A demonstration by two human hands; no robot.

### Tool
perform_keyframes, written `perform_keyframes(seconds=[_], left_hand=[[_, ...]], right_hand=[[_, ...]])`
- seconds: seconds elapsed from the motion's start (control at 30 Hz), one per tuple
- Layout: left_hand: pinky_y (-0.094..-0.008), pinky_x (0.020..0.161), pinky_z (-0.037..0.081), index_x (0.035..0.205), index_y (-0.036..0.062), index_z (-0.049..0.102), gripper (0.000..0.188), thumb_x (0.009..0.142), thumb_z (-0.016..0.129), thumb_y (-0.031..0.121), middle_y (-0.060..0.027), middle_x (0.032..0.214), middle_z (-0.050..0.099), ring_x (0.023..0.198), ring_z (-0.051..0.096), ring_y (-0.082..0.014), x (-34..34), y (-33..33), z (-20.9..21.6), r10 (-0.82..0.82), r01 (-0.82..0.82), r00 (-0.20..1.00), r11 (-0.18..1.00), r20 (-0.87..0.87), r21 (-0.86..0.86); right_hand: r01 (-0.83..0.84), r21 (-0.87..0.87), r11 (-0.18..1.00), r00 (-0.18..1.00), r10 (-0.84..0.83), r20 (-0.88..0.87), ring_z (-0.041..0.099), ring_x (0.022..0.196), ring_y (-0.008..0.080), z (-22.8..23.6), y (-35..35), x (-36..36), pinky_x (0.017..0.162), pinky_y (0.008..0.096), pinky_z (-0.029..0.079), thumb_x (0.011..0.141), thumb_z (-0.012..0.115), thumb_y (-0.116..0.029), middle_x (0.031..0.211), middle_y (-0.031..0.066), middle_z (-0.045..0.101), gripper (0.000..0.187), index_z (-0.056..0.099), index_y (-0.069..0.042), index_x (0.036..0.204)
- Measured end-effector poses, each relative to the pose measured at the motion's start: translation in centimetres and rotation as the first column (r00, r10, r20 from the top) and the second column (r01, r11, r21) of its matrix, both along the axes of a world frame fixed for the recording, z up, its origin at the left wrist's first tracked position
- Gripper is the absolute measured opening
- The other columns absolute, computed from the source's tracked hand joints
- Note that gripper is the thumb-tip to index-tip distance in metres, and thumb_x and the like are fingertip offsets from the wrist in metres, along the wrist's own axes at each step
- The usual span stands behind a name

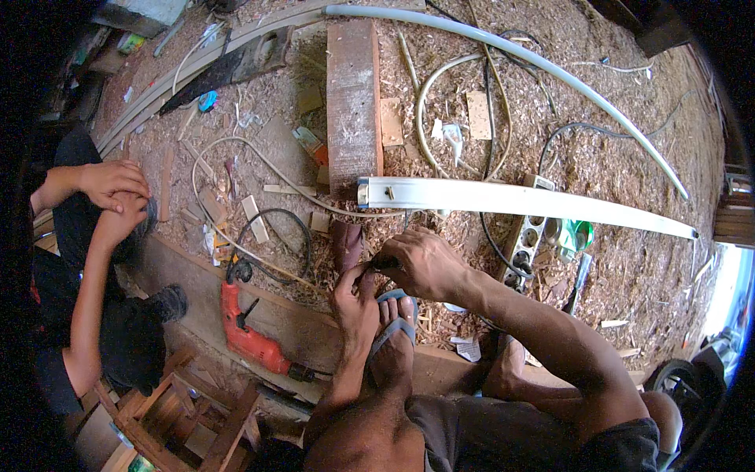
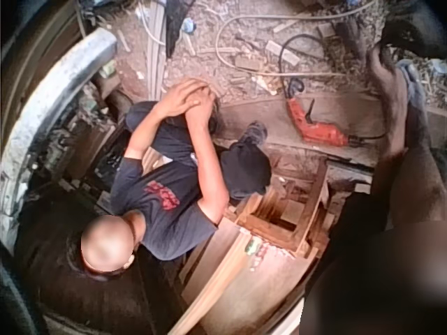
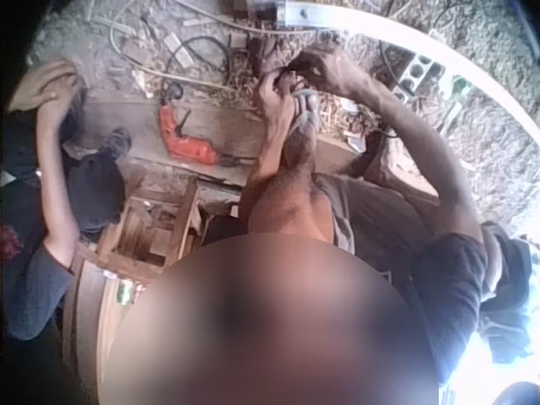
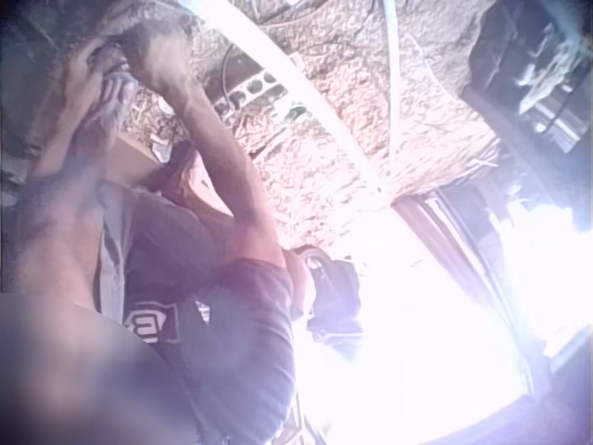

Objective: The person sits on the floor and assembles a fluorescent light fixture by inserting a tube into a metal profile and adjusting its position. Another person measures the profile with a tape measure while the camera wearer handles the tube and profile.

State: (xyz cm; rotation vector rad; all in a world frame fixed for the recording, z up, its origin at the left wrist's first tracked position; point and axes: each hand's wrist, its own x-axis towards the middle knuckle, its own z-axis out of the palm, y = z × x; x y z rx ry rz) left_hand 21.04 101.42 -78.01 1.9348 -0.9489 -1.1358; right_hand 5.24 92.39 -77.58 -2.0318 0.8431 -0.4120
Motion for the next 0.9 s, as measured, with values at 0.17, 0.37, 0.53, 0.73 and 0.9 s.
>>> perform_keyframes(seconds=[0.17, 0.37, 0.53, 0.73, 0.9], left_hand=[[-0.0353, 0.083, 0.049, 0.105, -0.0045, 0.066, 0.017, 0.092, 0.061, 0.004, -0.0155, 0.097, 0.069, 0.089, 0.064, -0.0231, -0.2, 0.1, -0.1, -0.055, 0.055, 0.998, 0.998, -0.003, -0.044], [-0.0393, 0.074, 0.053, 0.102, -0.0005, 0.069, 0.015, 0.091, 0.060, 0.004, -0.0167, 0.094, 0.068, 0.086, 0.069, -0.0313, -0.4, 0.4, -0.5, -0.059, 0.071, 0.994, 0.989, 0.092, -0.128], [-0.0382, 0.074, 0.053, 0.102, -0.0006, 0.069, 0.018, 0.089, 0.056, -0.001, -0.0162, 0.094, 0.068, 0.085, 0.068, -0.0297, -0.1, 0.9, -0.1, -0.107, 0.137, 0.982, 0.971, 0.156, -0.194], [-0.0370, 0.077, 0.053, 0.107, -0.0005, 0.068, 0.026, 0.088, 0.050, -0.005, -0.0174, 0.096, 0.068, 0.089, 0.068, -0.0292, 0.6, 1.9, -1.2, -0.116, 0.134, 0.989, 0.966, 0.091, -0.220], [-0.0363, 0.080, 0.053, 0.106, -0.0013, 0.065, 0.019, 0.089, 0.058, 0.004, -0.0133, 0.107, 0.064, 0.092, 0.066, -0.0242, 0.3, 3.2, -2.1, -0.062, 0.045, 0.988, 0.992, -0.144, -0.117]], right_hand=[[-0.021, -0.232, 0.973, 0.987, -0.017, -0.161, 0.064, 0.079, 0.0304, 2.5, 1.3, -0.2, 0.072, 0.0426, 0.052, 0.087, 0.064, -0.022, 0.081, 0.0137, 0.064, 0.019, 0.058, -0.003, 0.086], [0.284, 0.467, 0.837, 0.952, -0.187, -0.244, 0.069, 0.064, 0.0257, 3.5, 2.2, 0.4, 0.059, 0.0385, 0.052, 0.091, 0.067, -0.034, 0.075, 0.0174, 0.070, 0.037, 0.069, 0.001, 0.084], [0.350, 0.803, 0.483, 0.900, -0.411, -0.144, 0.067, 0.070, 0.0128, 5.1, 2.9, 0.9, 0.066, 0.0322, 0.054, 0.090, 0.070, -0.023, 0.080, 0.0104, 0.071, 0.026, 0.067, 0.002, 0.091], [0.062, 0.682, 0.729, 0.971, -0.202, 0.128, 0.069, 0.085, 0.0239, 6.0, 1.0, 1.1, 0.078, 0.0363, 0.055, 0.085, 0.071, -0.012, 0.097, 0.0152, 0.071, 0.027, 0.061, 0.001, 0.106], [-0.216, 0.233, 0.948, 0.970, 0.181, 0.160, 0.065, 0.098, 0.0355, 4.3, -1.9, 2.8, 0.085, 0.0445, 0.053, 0.071, 0.071, -0.009, 0.096, 0.0205, 0.069, 0.040, 0.061, 0.000, 0.109]])
